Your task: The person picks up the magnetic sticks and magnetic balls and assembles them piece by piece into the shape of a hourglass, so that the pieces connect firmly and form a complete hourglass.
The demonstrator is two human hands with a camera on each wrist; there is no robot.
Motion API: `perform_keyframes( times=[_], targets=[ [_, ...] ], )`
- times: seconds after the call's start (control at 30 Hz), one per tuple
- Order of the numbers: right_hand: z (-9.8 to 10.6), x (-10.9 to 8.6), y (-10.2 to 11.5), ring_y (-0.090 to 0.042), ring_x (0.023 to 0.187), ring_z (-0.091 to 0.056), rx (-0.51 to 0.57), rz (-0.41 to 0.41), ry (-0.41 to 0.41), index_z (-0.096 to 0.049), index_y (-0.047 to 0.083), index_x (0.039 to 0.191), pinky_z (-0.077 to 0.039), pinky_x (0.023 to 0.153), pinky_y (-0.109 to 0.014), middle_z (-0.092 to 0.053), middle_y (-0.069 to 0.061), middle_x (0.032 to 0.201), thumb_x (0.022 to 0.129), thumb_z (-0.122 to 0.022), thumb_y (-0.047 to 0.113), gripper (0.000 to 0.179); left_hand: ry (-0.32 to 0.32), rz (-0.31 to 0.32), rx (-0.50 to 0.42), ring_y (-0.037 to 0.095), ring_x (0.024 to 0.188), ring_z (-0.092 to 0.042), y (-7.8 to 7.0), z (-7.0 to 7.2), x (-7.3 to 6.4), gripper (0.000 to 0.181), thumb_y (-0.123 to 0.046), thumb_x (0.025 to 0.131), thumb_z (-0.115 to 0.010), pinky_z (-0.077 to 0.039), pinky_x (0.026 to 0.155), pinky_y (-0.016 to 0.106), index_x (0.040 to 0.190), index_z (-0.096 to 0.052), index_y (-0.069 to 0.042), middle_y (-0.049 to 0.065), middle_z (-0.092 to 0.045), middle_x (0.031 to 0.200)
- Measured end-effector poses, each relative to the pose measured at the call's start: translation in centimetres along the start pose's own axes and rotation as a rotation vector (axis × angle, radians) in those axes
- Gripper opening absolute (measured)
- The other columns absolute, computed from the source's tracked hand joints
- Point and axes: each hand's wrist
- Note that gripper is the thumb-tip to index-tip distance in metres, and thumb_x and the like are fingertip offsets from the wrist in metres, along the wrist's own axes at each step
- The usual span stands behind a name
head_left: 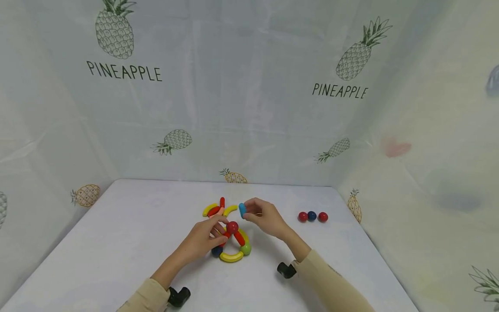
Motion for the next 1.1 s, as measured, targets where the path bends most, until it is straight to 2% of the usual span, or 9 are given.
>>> perform_keyframes(
  times=[0.17, 0.3, 0.87, 1.1],
  targets=[
    [-0.4, -0.9, 1.7, -0.014, 0.105, -0.073, 0.074, 0.065, -0.033, -0.066, 0.017, 0.128, -0.059, 0.098, -0.031, -0.074, 0.004, 0.115, 0.1, -0.076, 0.016, 0.029, -0.003, -0.013, -0.017, 0.012, 0.095, -0.066, 0.0, 0.1, -0.1, 0.043, -0.016, 0.094, -0.083, -0.058, 0.079, 0.02, 0.131, -0.063, -0.024, -0.008, -0.068, 0.102],
    [-0.9, -1.3, 2.3, -0.014, 0.104, -0.073, 0.106, 0.08, -0.039, -0.068, 0.016, 0.127, -0.06, 0.096, -0.029, -0.075, 0.004, 0.113, 0.099, -0.077, 0.016, 0.029, 0.0, -0.009, -0.018, 0.012, 0.095, -0.066, 0.0, 0.0, -0.1, 0.042, -0.016, 0.094, -0.083, -0.058, 0.079, 0.02, 0.131, -0.064, -0.023, -0.008, -0.068, 0.102],
    [-1.9, -1.6, 2.4, -0.013, 0.102, -0.073, 0.145, 0.098, -0.023, -0.069, 0.013, 0.123, -0.06, 0.093, -0.026, -0.074, 0.002, 0.113, 0.097, -0.079, 0.012, 0.028, -0.002, -0.023, -0.02, 0.011, 0.093, -0.067, 0.2, 0.0, -0.1, 0.042, -0.016, 0.094, -0.083, -0.058, 0.079, 0.02, 0.131, -0.064, -0.021, -0.008, -0.068, 0.101],
    [-1.9, -1.5, 2.6, -0.015, 0.102, -0.074, 0.152, 0.12, -0.014, -0.068, 0.01, 0.124, -0.06, 0.093, -0.026, -0.074, -0.002, 0.114, 0.097, -0.078, 0.012, 0.029, -0.003, -0.029, -0.023, 0.01, 0.093, -0.068, 0.2, 0.1, -0.1, 0.042, -0.017, 0.094, -0.083, -0.059, 0.08, 0.02, 0.131, -0.064, -0.023, -0.008, -0.068, 0.102]
  ],
)
Point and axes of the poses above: each hand's wrist, its own x-axis towards the middle knuckle, its own z-axis out of the back of the hand, y = z × x
